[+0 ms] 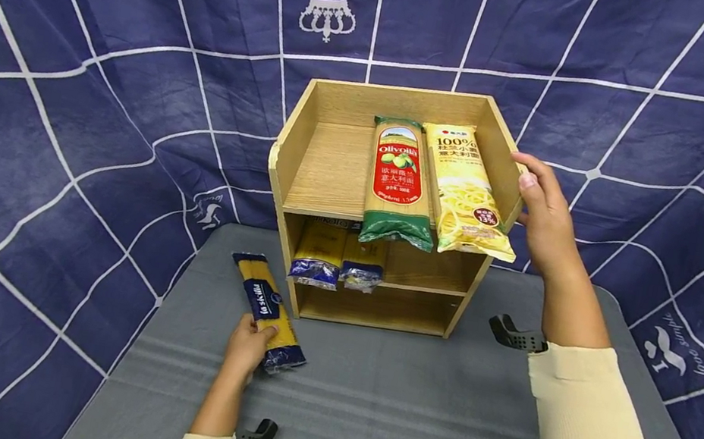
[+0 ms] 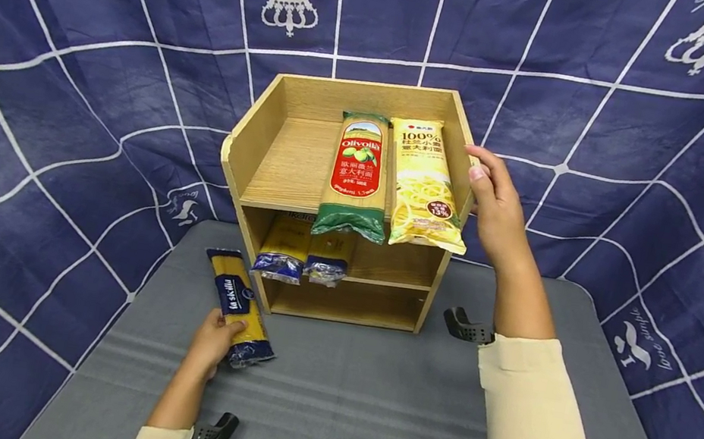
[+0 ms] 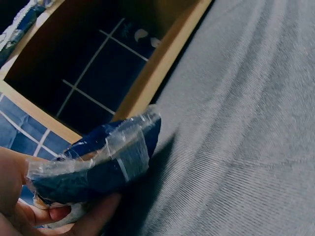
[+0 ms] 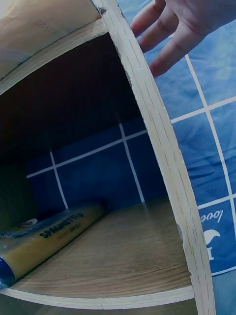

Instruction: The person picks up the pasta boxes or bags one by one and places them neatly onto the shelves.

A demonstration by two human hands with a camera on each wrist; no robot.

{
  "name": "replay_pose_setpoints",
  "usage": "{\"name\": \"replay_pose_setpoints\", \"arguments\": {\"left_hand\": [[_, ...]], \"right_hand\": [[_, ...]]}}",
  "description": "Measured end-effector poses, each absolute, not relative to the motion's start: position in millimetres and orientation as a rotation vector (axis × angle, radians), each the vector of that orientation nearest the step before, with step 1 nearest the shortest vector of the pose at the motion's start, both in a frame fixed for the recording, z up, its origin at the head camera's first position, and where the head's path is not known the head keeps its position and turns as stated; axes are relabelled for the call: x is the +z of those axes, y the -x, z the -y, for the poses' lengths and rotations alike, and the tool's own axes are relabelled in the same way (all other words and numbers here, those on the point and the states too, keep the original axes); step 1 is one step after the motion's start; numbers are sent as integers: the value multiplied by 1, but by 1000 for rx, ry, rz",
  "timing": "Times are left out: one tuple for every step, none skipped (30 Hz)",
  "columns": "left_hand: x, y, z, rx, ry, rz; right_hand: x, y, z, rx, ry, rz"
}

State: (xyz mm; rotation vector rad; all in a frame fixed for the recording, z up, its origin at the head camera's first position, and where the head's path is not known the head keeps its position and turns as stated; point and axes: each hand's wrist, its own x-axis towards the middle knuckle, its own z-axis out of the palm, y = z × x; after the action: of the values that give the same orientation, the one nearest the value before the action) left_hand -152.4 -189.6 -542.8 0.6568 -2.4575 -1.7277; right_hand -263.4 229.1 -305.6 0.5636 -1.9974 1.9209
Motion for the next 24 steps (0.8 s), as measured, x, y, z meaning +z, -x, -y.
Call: {"name": "replay_pose_setpoints", "arguments": {"left_hand": [[-542, 152, 190, -1778, -652, 2427], [-541, 152, 190, -1824, -650, 2397], [-541, 152, 190, -1875, -650, 2364], [-541, 151, 191, -1931, -645, 2331], [-541, 151, 191, -1981, -647, 2298], [-541, 150, 192, -2036, -657, 2258], [-542, 150, 193, -2095, -662, 2211], [-542, 149, 194, -2140, -677, 2169], [-542, 149, 194, -2188, -694, 2118], [-542, 149, 195, -2234, -704, 2066], [-543, 149, 196, -2276, -715, 2014], [-543, 150, 196, -2316, -721, 1964], [-543, 150, 196, -2348, -730, 1921], [-544, 150, 197, -2371, -738, 1889], [-545, 150, 197, -2393, -743, 1863], [-545, 150, 197, -2406, -741, 1853], [-546, 150, 197, -2415, -745, 1848], [-547, 150, 198, -2422, -747, 1846], [-547, 150, 198, -2433, -754, 1841], [-548, 150, 198, -2445, -747, 1837], [-549, 151, 199, -2464, -746, 1823], [-549, 151, 199, -2484, -748, 1804], [-549, 151, 199, -2509, -753, 1773], [-550, 151, 199, -2531, -754, 1745]], "right_hand": [[-306, 263, -229, 1924, -565, 1994], [-306, 263, -229, 1923, -564, 1993], [-306, 263, -229, 1924, -564, 1990], [-306, 263, -229, 1928, -565, 1986], [-306, 263, -229, 1929, -565, 1984], [-306, 263, -229, 1932, -564, 1981], [-306, 263, -229, 1937, -566, 1978], [-306, 264, -229, 1935, -567, 1980], [-307, 264, -228, 1936, -569, 1981], [-306, 264, -228, 1935, -569, 1983], [-306, 264, -228, 1932, -569, 1984], [-306, 264, -228, 1932, -570, 1984], [-306, 264, -228, 1933, -570, 1983], [-307, 264, -228, 1934, -571, 1982], [-307, 264, -228, 1937, -572, 1979], [-307, 264, -228, 1938, -573, 1977], [-307, 264, -228, 1941, -574, 1973], [-307, 264, -228, 1942, -575, 1972], [-307, 264, -228, 1944, -575, 1970], [-307, 264, -228, 1943, -575, 1970], [-307, 264, -228, 1941, -574, 1971], [-307, 264, -228, 1940, -572, 1973], [-307, 264, -228, 1938, -571, 1976], [-307, 264, -228, 1936, -572, 1979]]}}
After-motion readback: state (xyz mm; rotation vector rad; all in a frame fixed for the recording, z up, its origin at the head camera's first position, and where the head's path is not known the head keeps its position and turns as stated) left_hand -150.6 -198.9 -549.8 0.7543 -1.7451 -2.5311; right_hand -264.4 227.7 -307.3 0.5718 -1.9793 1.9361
